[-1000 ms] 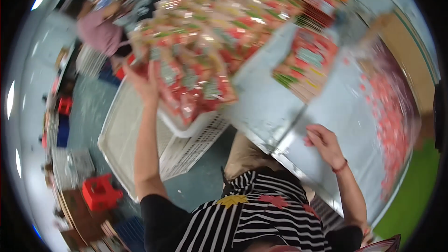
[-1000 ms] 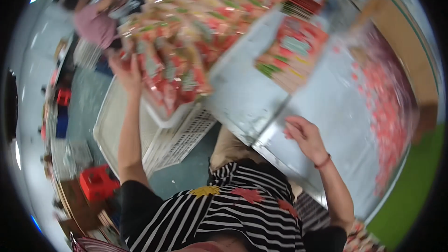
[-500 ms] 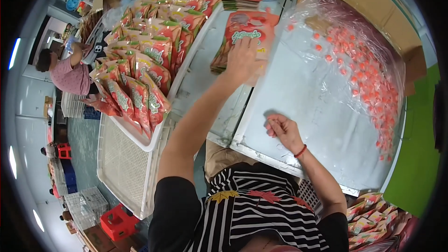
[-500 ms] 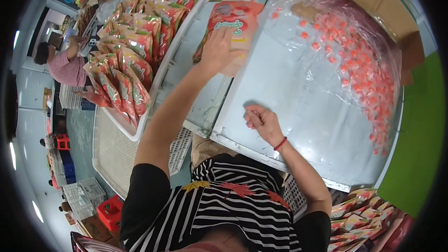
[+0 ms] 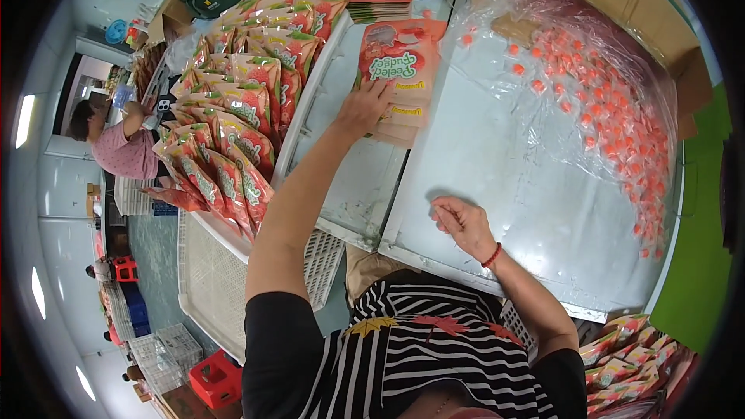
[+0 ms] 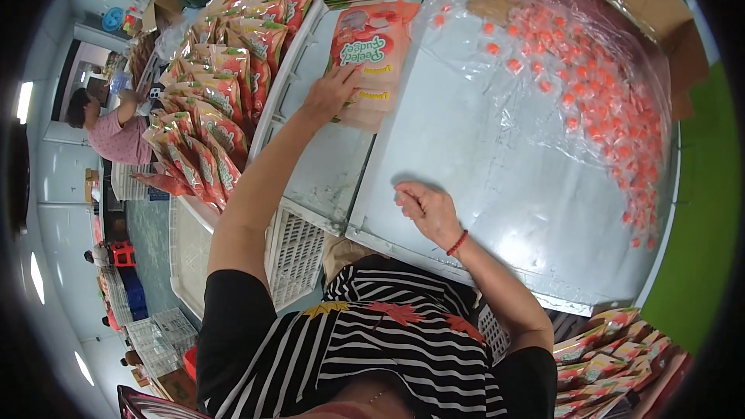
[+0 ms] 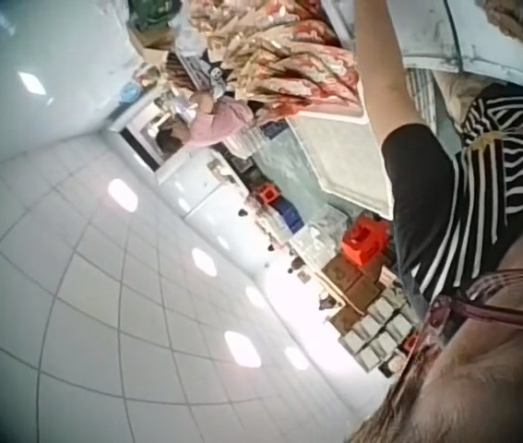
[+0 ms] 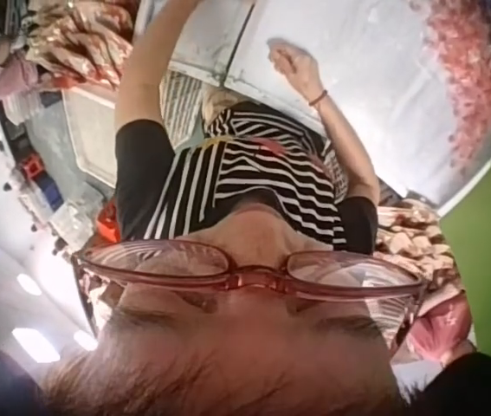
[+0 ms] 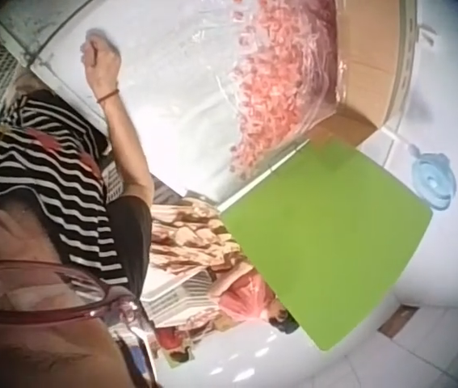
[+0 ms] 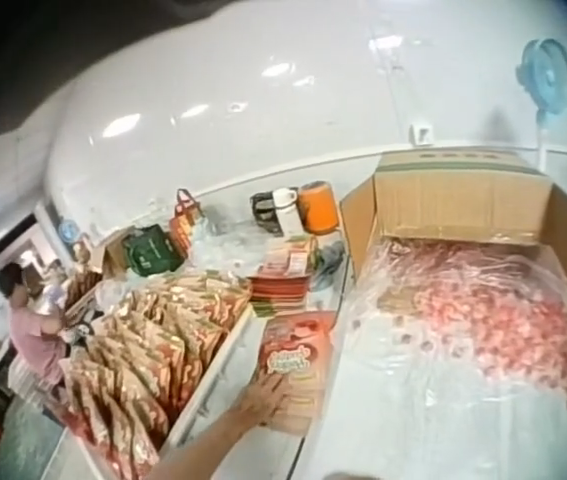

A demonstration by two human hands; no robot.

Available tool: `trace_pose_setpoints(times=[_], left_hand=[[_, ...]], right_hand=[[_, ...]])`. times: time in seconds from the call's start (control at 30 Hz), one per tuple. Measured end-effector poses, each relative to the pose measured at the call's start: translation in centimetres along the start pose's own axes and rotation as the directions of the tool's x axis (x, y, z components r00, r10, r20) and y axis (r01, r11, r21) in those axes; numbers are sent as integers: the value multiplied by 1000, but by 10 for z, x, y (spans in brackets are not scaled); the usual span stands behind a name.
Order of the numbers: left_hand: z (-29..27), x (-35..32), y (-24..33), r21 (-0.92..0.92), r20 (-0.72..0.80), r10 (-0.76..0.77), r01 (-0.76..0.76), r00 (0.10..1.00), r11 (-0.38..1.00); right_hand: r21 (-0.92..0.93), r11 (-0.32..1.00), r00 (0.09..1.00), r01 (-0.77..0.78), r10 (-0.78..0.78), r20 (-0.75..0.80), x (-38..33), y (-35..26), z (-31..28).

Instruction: Manually fill retail-sized bags with small individually wrapped candies and seal them.

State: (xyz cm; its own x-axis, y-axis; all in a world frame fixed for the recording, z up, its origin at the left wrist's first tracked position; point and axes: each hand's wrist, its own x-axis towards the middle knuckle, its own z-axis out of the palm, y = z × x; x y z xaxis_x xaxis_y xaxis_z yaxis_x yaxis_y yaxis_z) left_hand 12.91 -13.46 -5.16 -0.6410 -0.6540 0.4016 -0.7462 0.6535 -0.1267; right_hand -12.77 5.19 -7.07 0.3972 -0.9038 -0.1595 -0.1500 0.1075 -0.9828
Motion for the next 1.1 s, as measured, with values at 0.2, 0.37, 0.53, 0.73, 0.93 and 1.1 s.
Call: trace_pose_setpoints(times=[0.2, 0.37, 0.53, 0.73, 0.93, 1.1], left_hand=[[-21, 5, -2, -41, 234, -92, 104, 968, 994], [-58, 24, 53, -762, -120, -173, 21, 978, 647], [-55, 3, 135, -537, 70, -148, 162, 987, 828], [-59, 5, 167, -695, 84, -235, 225, 968, 683], [-62, 5, 174, -786, 87, -215, 199, 973, 585], [-64, 11, 176, -797, 317, -370, 457, 873, 396]], right_hand=[[-38, 999, 1000, 6, -7, -29, -2, -4, 6], [40, 999, 999, -12, 14, -50, -1, 4, 1], [352, 932, 928, 90, 50, -369, 27, -23, -4], [227, 966, 890, 123, -6, -457, 16, -18, -15], [144, 988, 901, 52, 16, -435, 10, -22, -21], [277, 958, 900, 74, 55, -433, 9, -14, -21]])
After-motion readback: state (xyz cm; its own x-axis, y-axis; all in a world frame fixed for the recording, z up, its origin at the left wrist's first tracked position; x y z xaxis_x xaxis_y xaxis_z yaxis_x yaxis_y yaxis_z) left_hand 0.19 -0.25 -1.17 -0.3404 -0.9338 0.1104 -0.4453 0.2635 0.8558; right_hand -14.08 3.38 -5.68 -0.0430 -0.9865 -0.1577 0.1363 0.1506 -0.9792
